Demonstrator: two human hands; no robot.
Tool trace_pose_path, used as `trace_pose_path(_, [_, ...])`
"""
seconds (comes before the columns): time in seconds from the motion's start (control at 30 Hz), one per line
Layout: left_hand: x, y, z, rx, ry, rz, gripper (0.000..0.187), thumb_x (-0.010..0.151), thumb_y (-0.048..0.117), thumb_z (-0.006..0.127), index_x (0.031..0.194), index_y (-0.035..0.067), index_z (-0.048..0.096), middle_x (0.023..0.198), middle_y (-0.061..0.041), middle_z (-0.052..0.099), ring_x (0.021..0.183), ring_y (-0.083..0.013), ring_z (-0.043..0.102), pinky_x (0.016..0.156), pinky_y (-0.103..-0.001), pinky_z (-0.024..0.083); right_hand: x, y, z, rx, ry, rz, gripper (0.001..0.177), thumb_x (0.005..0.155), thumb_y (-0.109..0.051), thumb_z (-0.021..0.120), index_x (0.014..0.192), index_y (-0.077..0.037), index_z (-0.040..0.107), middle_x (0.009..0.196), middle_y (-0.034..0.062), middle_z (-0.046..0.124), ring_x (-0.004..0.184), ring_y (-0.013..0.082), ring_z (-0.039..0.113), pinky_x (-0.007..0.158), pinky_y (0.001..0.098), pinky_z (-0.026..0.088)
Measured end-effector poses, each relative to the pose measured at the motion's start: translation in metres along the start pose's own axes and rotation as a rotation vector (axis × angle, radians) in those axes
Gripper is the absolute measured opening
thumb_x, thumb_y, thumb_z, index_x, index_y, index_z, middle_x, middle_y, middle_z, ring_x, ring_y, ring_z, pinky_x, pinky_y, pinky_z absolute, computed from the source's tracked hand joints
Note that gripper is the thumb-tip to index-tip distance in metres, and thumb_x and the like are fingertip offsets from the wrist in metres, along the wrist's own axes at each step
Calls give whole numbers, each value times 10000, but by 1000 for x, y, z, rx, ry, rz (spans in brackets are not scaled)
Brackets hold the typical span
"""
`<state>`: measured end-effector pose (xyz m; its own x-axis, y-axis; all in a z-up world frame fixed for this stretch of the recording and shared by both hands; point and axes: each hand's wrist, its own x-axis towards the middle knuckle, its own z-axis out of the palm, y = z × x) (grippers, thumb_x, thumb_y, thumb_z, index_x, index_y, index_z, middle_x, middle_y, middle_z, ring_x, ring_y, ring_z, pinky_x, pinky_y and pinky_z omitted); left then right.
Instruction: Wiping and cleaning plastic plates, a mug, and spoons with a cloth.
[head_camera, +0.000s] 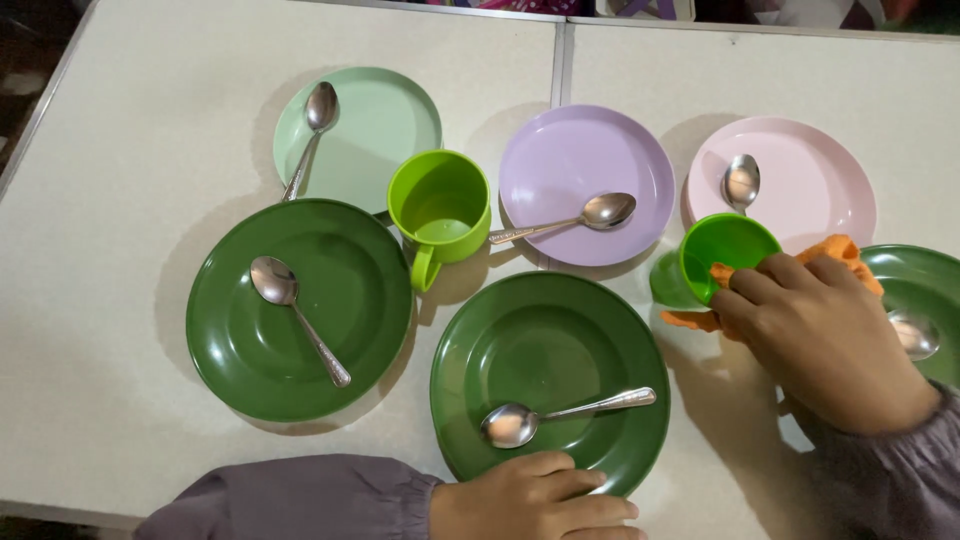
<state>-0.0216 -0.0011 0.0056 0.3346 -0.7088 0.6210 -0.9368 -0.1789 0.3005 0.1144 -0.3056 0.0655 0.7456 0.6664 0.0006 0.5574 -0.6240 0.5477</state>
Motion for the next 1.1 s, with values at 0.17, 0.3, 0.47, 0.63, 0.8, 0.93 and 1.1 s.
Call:
trace_pose_path(0.17, [-17, -1, 15, -12, -104, 48, 319, 1163, 19, 421, 1361, 43, 670, 1463, -80, 594, 1182, -331, 676, 921, -402, 538, -1, -1, 0, -24, -16, 14, 113, 924, -411, 595, 903, -304, 567, 850, -98, 603, 905, 217, 631, 750, 376, 488])
trace_pose_path(0.3, [3, -1, -9, -171, -104, 21, 327, 1159, -22, 347, 1313, -108, 622, 1401, -189, 574, 1145, -364, 642, 900, -456, 487, -3, 2, -4, -17, -43, 0, 299, 955, -566, 478, 1026, -290, 570, 911, -83, 618, 917, 228, 643, 759, 382, 511])
trace_pose_path(0.47, [17, -19, -38, 99, -86, -42, 351, 1130, 192, 504, 1465, 116, 579, 1421, -125, 649, 1219, -338, 683, 995, -477, 570, -10, 8, -5, 46, -78, -62, 598, 749, -270, 682, 1314, -289, 486, 1096, -102, 598, 1017, 220, 620, 835, 388, 546])
trace_pose_path(0.63, [10, -67, -55, 562, -25, -286, 581, 1028, 332, 670, 1527, 157, 430, 1539, -172, 484, 1335, -371, 592, 1056, -511, 578, -26, 13, 6, 161, -23, -22, 442, 841, -476, 587, 1242, -291, 581, 1151, -116, 653, 1082, 216, 650, 853, 390, 548])
trace_pose_path(0.8, [3, -102, -80, 1320, -203, -862, 1105, 833, 739, 739, 1663, 242, 204, 1354, -139, 555, 1108, -299, 586, 957, -403, 496, -33, 7, -26, 374, 282, 45, 309, 946, -414, 554, 1196, -285, 683, 1202, -115, 713, 1106, 220, 683, 845, 363, 544])
trace_pose_path(0.93, [-14, -123, -72, 1329, -179, -905, 1226, 772, 731, 812, 1679, 249, 142, 1158, -157, 557, 832, -233, 515, 803, -363, 475, -21, 0, -68, 553, 387, -49, 412, 877, -380, 670, 1183, -105, 676, 1128, 5, 719, 969, 249, 697, 676, 332, 550])
trace_pose_path(1.1, [-11, -133, -84, 1133, -141, -834, 921, 879, 420, 825, 1617, 126, 358, 711, 47, 592, 677, -158, 573, 671, -335, 467, -48, 5, -30, 771, 202, -134, 429, 822, -484, 715, 1117, -183, 634, 1286, -49, 704, 968, 134, 776, 631, 323, 634])
